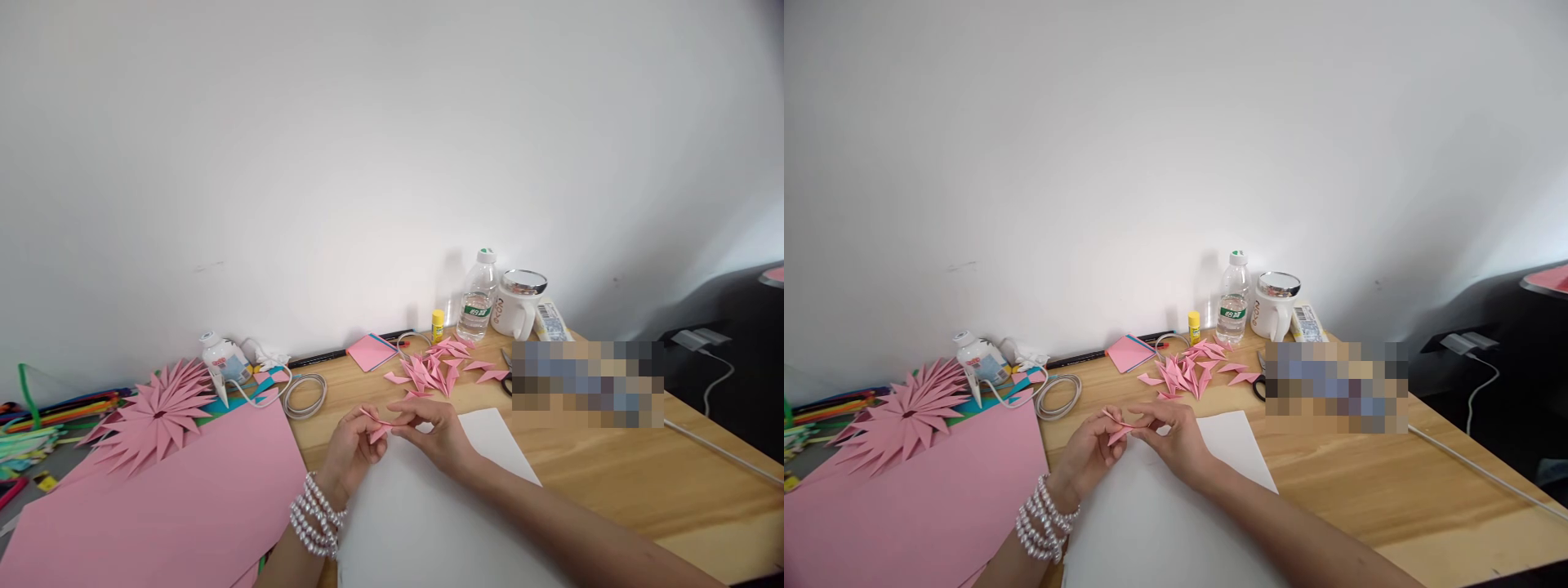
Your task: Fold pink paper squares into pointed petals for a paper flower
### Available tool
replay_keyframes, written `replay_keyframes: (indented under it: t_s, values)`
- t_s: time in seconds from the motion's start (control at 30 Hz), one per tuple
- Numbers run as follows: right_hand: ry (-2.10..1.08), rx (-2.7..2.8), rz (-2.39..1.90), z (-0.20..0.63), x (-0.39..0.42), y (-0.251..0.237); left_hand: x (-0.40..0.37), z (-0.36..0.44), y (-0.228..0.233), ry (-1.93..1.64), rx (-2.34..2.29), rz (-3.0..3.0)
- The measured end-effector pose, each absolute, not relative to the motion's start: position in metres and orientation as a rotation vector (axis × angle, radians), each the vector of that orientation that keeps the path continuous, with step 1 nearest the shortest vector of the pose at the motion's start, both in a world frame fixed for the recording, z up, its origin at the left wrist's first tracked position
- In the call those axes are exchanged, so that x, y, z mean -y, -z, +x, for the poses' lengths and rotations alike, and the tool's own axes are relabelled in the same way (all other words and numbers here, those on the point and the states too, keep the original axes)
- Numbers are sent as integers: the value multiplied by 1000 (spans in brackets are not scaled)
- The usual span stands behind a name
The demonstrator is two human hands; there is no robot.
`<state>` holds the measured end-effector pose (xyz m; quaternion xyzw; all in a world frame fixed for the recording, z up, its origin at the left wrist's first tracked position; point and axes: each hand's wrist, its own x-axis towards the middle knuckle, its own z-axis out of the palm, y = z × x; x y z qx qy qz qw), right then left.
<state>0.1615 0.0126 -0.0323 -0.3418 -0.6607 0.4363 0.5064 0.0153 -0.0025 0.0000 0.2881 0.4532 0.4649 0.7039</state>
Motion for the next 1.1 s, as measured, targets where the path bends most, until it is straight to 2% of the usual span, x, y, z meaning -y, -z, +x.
replay_keyframes:
  t_s: [0.27,0.4,0.67,0.93,1.1]
  values:
    - [-1790,1303,-819,161,-18,29,1,11,0,-972,-1126,1090]
    - [-1956,1208,-828,164,-21,30,3,12,-1,-961,-1189,1246]
    - [-1911,1369,-915,164,-21,27,5,16,-3,-999,-1265,1301]
    - [-1724,1402,-953,161,-22,34,7,19,-5,-1006,-1216,1263]
    - [-1618,1479,-936,158,-16,32,7,23,1,-1015,-1353,1312]
